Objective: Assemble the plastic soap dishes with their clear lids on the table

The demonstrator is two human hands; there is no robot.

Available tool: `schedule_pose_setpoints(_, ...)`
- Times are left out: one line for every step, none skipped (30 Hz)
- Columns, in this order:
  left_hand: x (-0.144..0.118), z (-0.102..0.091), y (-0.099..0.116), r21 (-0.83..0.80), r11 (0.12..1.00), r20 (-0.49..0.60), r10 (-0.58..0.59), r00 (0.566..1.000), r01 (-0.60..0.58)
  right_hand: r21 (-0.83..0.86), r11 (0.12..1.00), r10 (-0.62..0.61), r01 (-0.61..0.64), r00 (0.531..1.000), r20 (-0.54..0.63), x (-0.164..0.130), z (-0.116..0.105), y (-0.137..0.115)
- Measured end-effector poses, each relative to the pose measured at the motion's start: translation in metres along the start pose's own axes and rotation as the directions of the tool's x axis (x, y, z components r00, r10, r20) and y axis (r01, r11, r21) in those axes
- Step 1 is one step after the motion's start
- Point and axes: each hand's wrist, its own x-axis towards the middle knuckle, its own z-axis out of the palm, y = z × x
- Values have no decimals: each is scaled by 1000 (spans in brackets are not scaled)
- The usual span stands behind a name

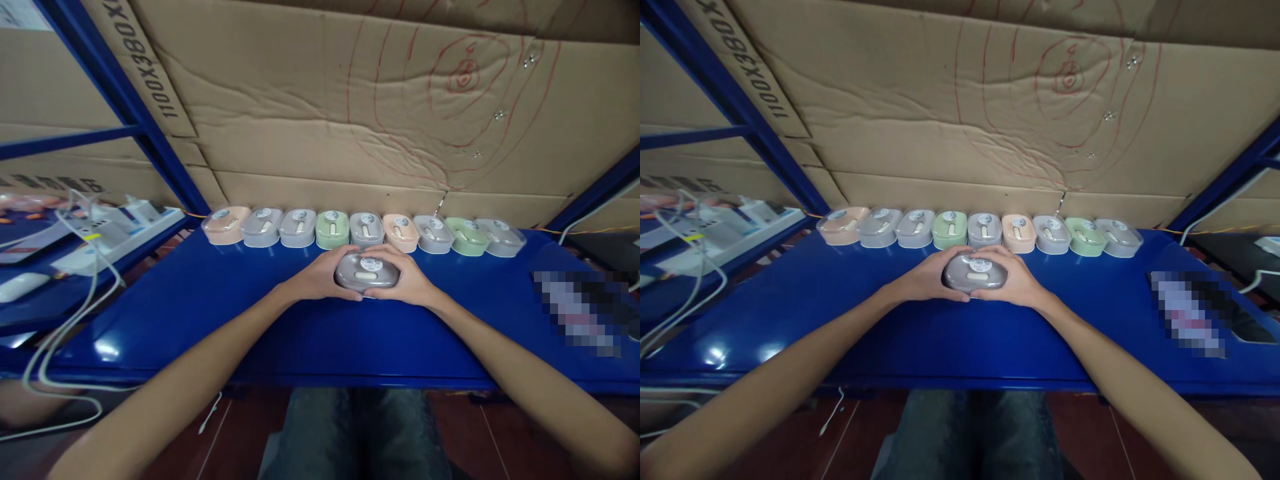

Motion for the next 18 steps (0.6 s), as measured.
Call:
schedule_pose_setpoints(0, 0, 0, 2, 1000, -1, 4, 1000, -4, -3, 1000, -3, 3, 1000, 1, 0, 0, 0)
schedule_pose_setpoints(0, 0, 0, 1, 1000, -1, 6, 1000, -6, -7, 1000, -6, 6, 1000, 4, 0, 0, 0)
schedule_pose_setpoints(0, 1, 0, -1, 1000, 0, 7, 1000, -7, -12, 1000, -9, 9, 1000, 6, 1, 0, 0)
schedule_pose_setpoints(0, 1, 0, -5, 1000, 2, 6, 1000, -6, -17, 1000, -12, 12, 1000, 10, 1, 0, -1)
schedule_pose_setpoints(0, 1, 1, -9, 1000, 5, 2, 1000, -2, -22, 1000, -16, 17, 1000, 15, 1, 0, -1)
schedule_pose_setpoints(-1, 1, 1, -13, 1000, 9, -2, 1000, 3, -25, 999, -20, 21, 1000, 19, 1, 0, -1)
schedule_pose_setpoints(-1, 1, 1, -15, 1000, 14, -7, 1000, 7, -28, 999, -23, 23, 1000, 22, 1, 0, -1)
schedule_pose_setpoints(-1, 2, 1, -17, 1000, 17, -11, 1000, 11, -30, 999, -25, 25, 999, 24, 1, 0, -1)
schedule_pose_setpoints(-2, 2, 1, -17, 1000, 22, -15, 1000, 15, -32, 999, -25, 26, 999, 26, 1, 1, -1)
schedule_pose_setpoints(-2, 2, 0, -18, 1000, 25, -18, 1000, 19, -36, 999, -24, 25, 999, 33, 0, 1, -1)
schedule_pose_setpoints(-2, 3, 0, -19, 1000, 27, -20, 999, 21, -40, 999, -21, 23, 999, 41, 0, 1, -1)
schedule_pose_setpoints(-2, 3, -1, -20, 1000, 26, -19, 999, 20, -46, 999, -19, 21, 999, 49, -1, 1, -1)
schedule_pose_setpoints(-2, 4, -1, -20, 1000, 23, -17, 1000, 18, -52, 998, -17, 20, 998, 57, -1, 2, 0)
schedule_pose_setpoints(-2, 4, -2, -17, 1000, 21, -17, 1000, 17, -58, 998, -15, 19, 998, 63, -2, 2, 0)
schedule_pose_setpoints(-2, 4, -2, -14, 1000, 21, -17, 1000, 18, -64, 998, -15, 19, 998, 66, -2, 2, 0)
schedule_pose_setpoints(-2, 4, -2, -10, 1000, 22, -19, 1000, 20, -68, 997, -15, 20, 998, 68, -2, 2, 1)
schedule_pose_setpoints(-2, 4, -1, -7, 1000, 26, -22, 999, 22, -72, 997, -14, 19, 998, 67, -2, 2, 1)
schedule_pose_setpoints(-2, 4, -1, -2, 1000, 31, -23, 999, 23, -74, 997, -11, 16, 998, 67, -2, 1, 1)
